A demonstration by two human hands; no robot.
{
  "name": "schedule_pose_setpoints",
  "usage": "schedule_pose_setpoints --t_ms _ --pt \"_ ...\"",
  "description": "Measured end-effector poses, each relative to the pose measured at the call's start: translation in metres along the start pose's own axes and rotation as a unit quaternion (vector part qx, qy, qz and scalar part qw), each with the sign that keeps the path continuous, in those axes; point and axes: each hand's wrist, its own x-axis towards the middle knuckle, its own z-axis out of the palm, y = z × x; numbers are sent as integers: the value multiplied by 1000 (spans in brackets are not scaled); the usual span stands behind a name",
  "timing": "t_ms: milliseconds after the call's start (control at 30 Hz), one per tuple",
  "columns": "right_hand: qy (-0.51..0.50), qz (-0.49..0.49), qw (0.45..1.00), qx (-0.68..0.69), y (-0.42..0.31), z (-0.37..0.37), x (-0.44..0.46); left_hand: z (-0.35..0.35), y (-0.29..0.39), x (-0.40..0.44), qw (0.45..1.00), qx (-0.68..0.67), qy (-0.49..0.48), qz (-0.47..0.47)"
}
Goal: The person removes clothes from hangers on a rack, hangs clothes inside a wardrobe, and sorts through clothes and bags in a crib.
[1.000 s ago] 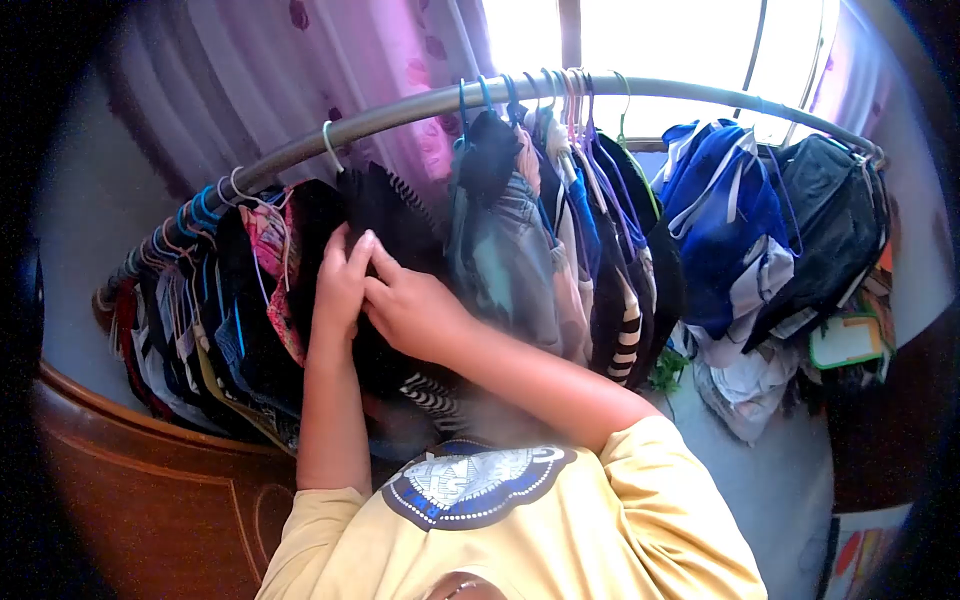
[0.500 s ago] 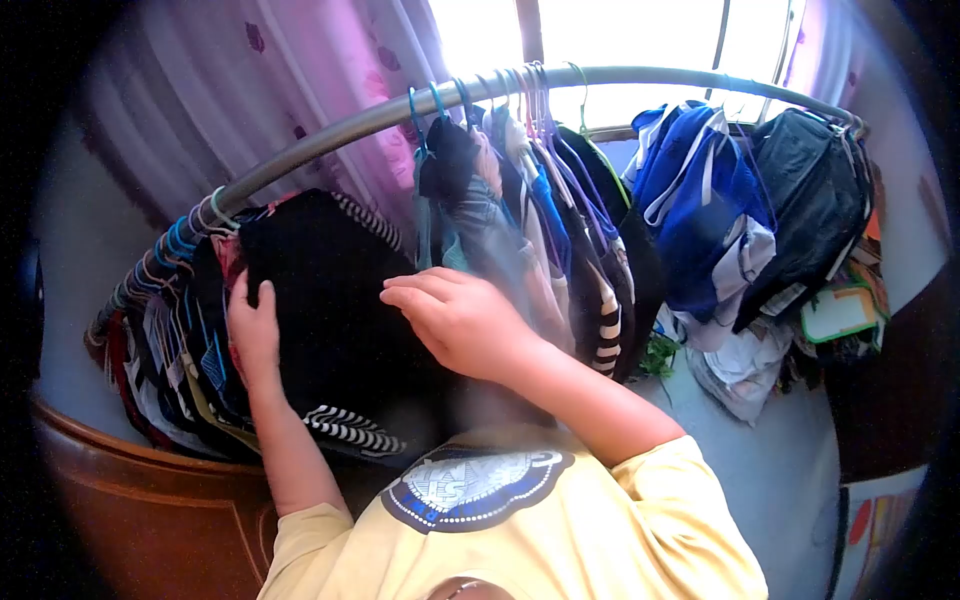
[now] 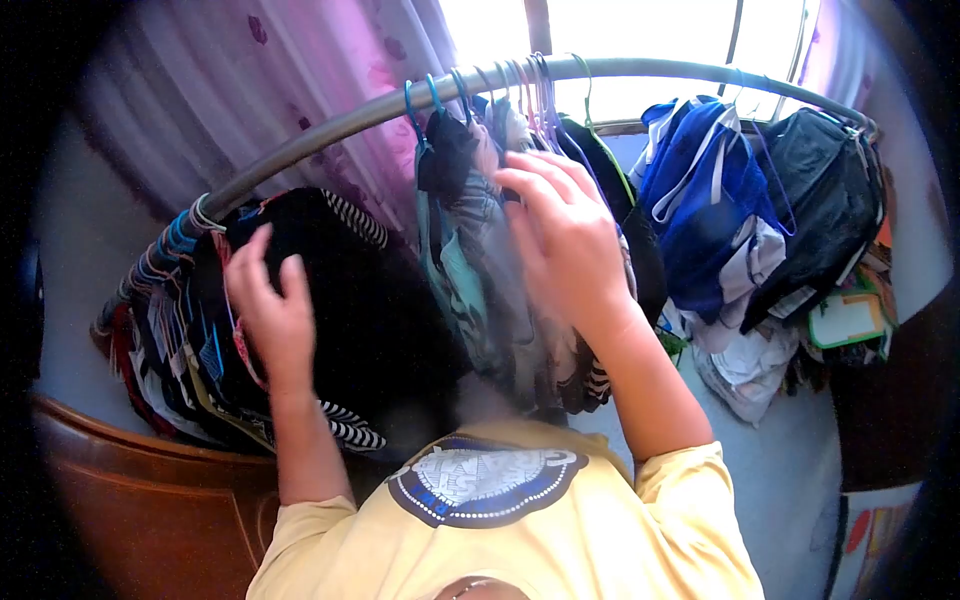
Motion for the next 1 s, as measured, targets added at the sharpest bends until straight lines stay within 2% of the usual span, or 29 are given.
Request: schedule_pose_setpoints --t_ms 67,100,133,200,300,433,500,600,633,667,800,867,933,1000 --pt "-58 0 996 -62 -10 10 8 24 49 -3 974 -188 -117 -40" --pt "-94 10 993 -71 -9 18 8 43 69 -10 960 -237 -141 -54" --pt "-90 9 992 -85 -8 29 7 64 84 -18 942 -286 -162 -68" --pt "-94 8 988 -124 -5 38 7 98 104 -20 914 -290 -237 -158" --pt "-85 17 989 -122 0 36 5 102 111 -13 907 -269 -251 -203" --pt "-84 9 991 -100 12 30 2 83 80 -4 902 -305 -188 -241" --pt "-76 5 994 -84 18 30 0 90 51 -13 940 -241 -116 -214" --pt "-76 -3 995 -71 24 29 -2 83 0 -20 964 -174 -85 -183" --pt "-77 -5 995 -64 25 27 -2 80 -13 -22 955 -195 -73 -210" --pt "-79 -7 995 -58 27 26 -2 71 -26 -23 959 -109 -102 -241" --pt "-83 -20 994 -70 37 27 -4 50 -83 -29 987 -53 -27 -150" --pt "-87 -23 994 -67 40 26 -4 29 -79 -22 960 -56 -93 -259" --pt "-91 -23 994 -47 42 24 -4 23 -84 -20 963 -67 -85 -247" --pt "-95 -15 995 -11 42 19 -3 18 -70 -17 959 33 -96 -265"
